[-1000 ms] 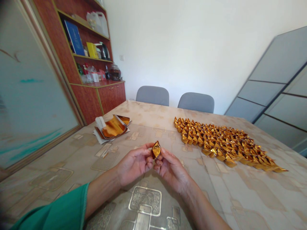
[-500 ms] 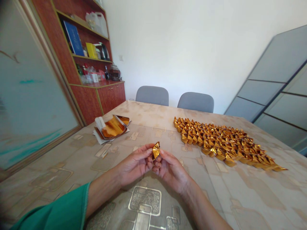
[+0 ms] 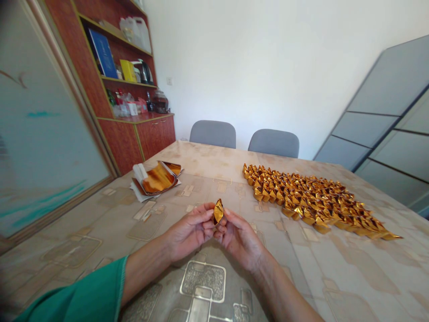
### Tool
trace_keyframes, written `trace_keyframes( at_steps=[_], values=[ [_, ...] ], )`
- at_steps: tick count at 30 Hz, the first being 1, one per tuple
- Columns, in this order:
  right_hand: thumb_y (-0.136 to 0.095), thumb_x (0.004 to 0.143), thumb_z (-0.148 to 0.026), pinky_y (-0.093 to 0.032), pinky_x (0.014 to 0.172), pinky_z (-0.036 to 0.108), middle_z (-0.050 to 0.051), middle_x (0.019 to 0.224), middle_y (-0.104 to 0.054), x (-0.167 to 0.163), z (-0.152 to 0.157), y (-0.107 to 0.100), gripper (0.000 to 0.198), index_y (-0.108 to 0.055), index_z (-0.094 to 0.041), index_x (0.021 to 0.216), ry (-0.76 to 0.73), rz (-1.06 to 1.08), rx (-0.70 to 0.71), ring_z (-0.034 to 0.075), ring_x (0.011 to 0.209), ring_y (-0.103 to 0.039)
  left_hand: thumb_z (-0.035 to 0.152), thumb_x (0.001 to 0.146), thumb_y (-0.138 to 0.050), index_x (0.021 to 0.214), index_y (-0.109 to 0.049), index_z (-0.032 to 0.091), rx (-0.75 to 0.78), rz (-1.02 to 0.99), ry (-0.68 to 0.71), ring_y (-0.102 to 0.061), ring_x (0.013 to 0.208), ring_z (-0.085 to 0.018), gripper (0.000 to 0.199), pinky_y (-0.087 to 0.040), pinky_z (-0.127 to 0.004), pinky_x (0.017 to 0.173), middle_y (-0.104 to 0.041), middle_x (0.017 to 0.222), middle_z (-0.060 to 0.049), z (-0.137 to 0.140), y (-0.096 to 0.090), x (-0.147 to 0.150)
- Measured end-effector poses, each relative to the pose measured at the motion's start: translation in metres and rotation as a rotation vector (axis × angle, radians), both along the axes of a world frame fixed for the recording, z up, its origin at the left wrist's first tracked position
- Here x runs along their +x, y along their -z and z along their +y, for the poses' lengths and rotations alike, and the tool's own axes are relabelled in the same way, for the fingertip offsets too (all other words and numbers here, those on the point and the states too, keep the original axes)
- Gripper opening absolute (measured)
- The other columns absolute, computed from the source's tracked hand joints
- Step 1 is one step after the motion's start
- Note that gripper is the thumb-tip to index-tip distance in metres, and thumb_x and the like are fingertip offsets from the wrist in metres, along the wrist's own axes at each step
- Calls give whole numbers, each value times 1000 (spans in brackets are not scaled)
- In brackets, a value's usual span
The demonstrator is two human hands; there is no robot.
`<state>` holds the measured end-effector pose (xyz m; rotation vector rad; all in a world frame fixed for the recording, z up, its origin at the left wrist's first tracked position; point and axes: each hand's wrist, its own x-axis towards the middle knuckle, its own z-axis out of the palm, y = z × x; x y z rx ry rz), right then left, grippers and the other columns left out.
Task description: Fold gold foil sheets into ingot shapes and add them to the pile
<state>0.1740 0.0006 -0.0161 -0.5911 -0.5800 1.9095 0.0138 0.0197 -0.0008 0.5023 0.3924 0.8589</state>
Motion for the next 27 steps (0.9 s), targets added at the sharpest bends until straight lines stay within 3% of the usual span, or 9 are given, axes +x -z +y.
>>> trace_keyframes(
  at_steps=[5, 15, 23, 27],
  values=[
    [-81, 78, -30, -40, 65, 26, -2, 70, -63, -4, -3, -3, 17, -69, -17, 79, 7, -36, 65, 11, 65, -53, 19, 75, -75, 96, -61, 14, 75, 105, -15, -62, 64, -13, 25, -48, -24, 63, -66, 77, -4, -4, -6, -1],
    [-83, 75, -34, -32, 59, 24, -4, 63, -55, -13, -10, -10, 23, -69, -16, 76, 17, -142, 35, 8, 58, -44, 26, 70, -79, 87, -54, 19, 110, 365, -148, -52, 54, -8, 31, -34, -19, 53, -61, 67, 3, -8, -10, -1],
    [-83, 76, -30, -35, 60, 24, -4, 63, -57, -9, -5, -4, 20, -69, -15, 76, 13, -62, -13, 8, 58, -46, 28, 75, -75, 82, -59, 16, 22, 258, -56, -46, 50, -5, 21, -31, -17, 49, -60, 66, 2, -4, -9, -1],
    [-84, 74, -28, -38, 61, 24, -4, 64, -59, -4, -1, -1, 18, -70, -17, 77, 43, -40, -30, 9, 58, -48, 18, 77, -73, 88, -62, 16, -21, 234, -67, -50, 51, -5, 16, -36, -16, 50, -62, 69, 2, -3, -12, -3]
  ],
)
